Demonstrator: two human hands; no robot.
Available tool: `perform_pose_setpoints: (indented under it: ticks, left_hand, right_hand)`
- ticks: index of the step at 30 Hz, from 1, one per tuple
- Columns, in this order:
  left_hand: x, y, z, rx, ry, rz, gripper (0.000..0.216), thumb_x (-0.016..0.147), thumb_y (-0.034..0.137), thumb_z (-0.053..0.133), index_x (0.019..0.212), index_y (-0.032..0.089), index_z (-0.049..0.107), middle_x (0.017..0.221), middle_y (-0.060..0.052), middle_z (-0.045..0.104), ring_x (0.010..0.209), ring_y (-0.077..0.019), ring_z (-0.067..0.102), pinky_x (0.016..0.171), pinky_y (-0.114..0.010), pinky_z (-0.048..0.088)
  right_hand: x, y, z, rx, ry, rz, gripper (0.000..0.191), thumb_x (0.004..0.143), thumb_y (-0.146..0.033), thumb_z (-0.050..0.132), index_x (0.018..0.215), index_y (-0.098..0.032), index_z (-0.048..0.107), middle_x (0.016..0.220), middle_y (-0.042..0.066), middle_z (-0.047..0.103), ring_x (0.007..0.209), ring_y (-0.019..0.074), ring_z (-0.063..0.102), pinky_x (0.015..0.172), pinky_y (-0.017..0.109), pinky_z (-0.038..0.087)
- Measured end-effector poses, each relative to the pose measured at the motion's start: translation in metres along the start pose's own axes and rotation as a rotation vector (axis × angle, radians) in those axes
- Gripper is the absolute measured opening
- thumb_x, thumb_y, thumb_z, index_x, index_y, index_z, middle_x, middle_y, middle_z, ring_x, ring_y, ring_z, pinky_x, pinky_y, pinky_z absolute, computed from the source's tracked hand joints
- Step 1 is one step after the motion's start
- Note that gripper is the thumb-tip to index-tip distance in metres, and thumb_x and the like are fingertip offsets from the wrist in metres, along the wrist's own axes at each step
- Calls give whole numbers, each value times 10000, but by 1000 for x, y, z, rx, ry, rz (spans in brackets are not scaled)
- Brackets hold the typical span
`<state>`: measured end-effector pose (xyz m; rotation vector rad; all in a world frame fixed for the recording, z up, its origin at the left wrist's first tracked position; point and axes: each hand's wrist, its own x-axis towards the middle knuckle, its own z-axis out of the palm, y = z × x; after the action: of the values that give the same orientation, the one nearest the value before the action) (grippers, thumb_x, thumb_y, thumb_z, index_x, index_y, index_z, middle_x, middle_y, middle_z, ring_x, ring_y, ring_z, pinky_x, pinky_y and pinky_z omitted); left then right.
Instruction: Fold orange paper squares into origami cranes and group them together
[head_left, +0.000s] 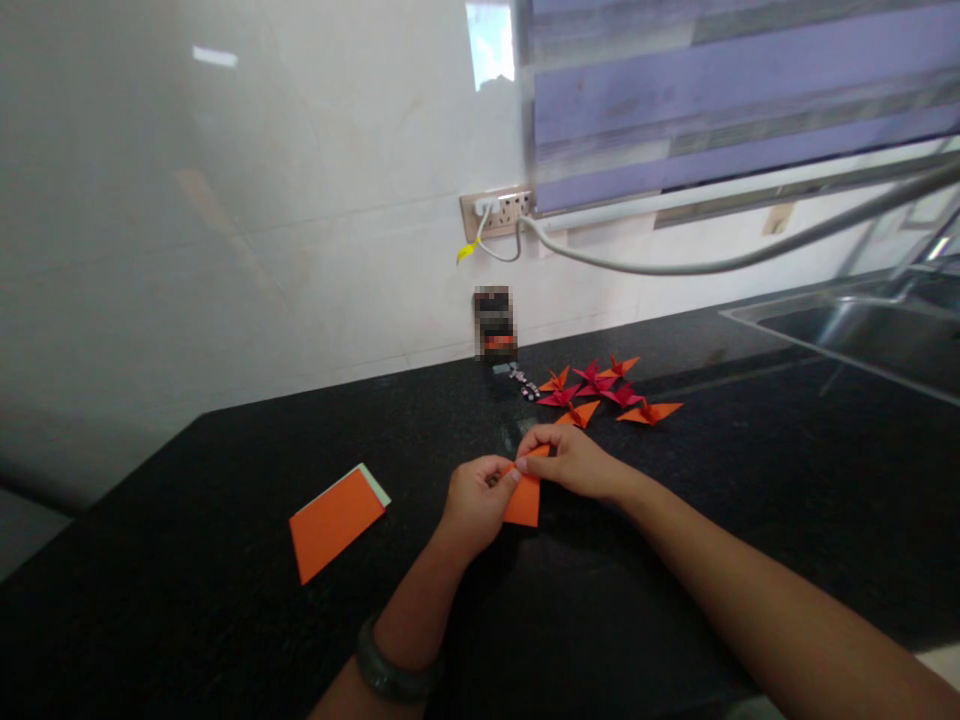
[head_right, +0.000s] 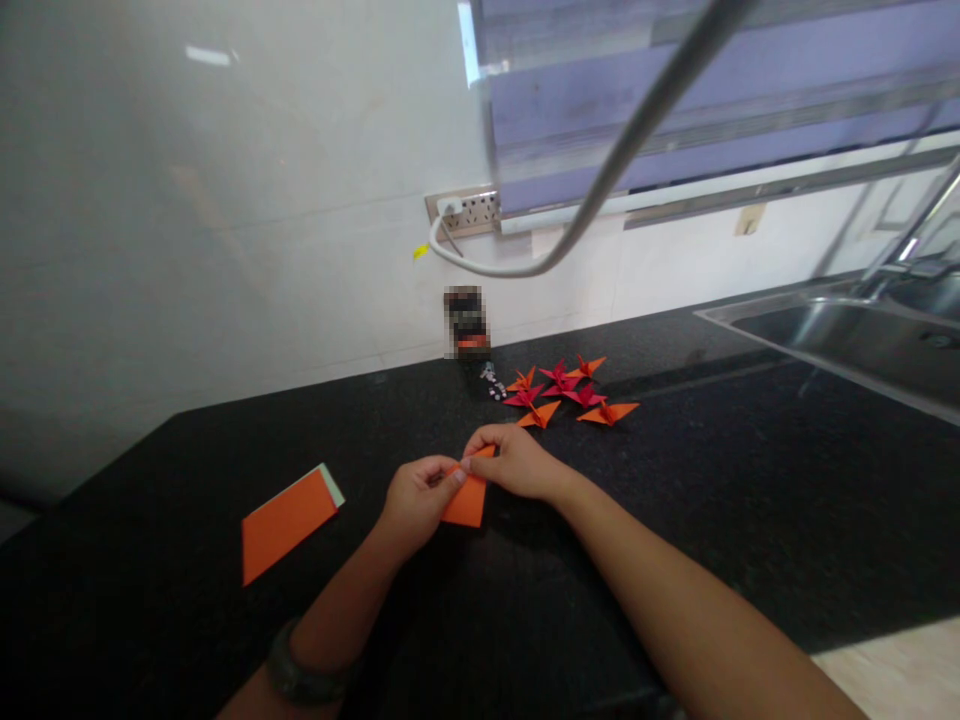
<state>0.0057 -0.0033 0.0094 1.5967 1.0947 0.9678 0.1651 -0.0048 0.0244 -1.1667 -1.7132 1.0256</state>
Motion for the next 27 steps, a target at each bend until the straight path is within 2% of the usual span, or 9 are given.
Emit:
perform_pose_setpoints:
  ticks: [13, 21, 27]
  left_hand:
    - [-3, 7, 0, 26, -25, 33, 180, 669, 302, 588, 655, 149, 681, 564, -37, 627, 495, -137, 525, 467, -226, 373]
    - [-2, 9, 1, 4, 41, -28, 168, 637, 292, 602, 627, 139, 670, 541, -19, 615, 485, -128, 523, 460, -217, 370]
    - [-1, 8, 2, -120, 76, -102, 170, 616, 290, 631, 644, 127, 670, 543, -13, 624, 486, -121, 531, 469, -216, 385]
  right_hand:
    - [-1, -3, -14, -20, -54, -23, 116, 682, -237, 578, 642, -133, 611, 598, -11, 555, 560, 93, 479, 536, 206, 371]
    - [-2, -2, -31, -69, 42, -3, 135, 672, -259, 593, 644, -127, 609, 581, -11, 552, 540, 93, 474, 532, 219, 361]
    - [-1, -5, -27, -25, 134, 31, 222, 683, -329, 592, 626, -114, 585, 536, -25, 490, 502, 79, 418, 498, 219, 317]
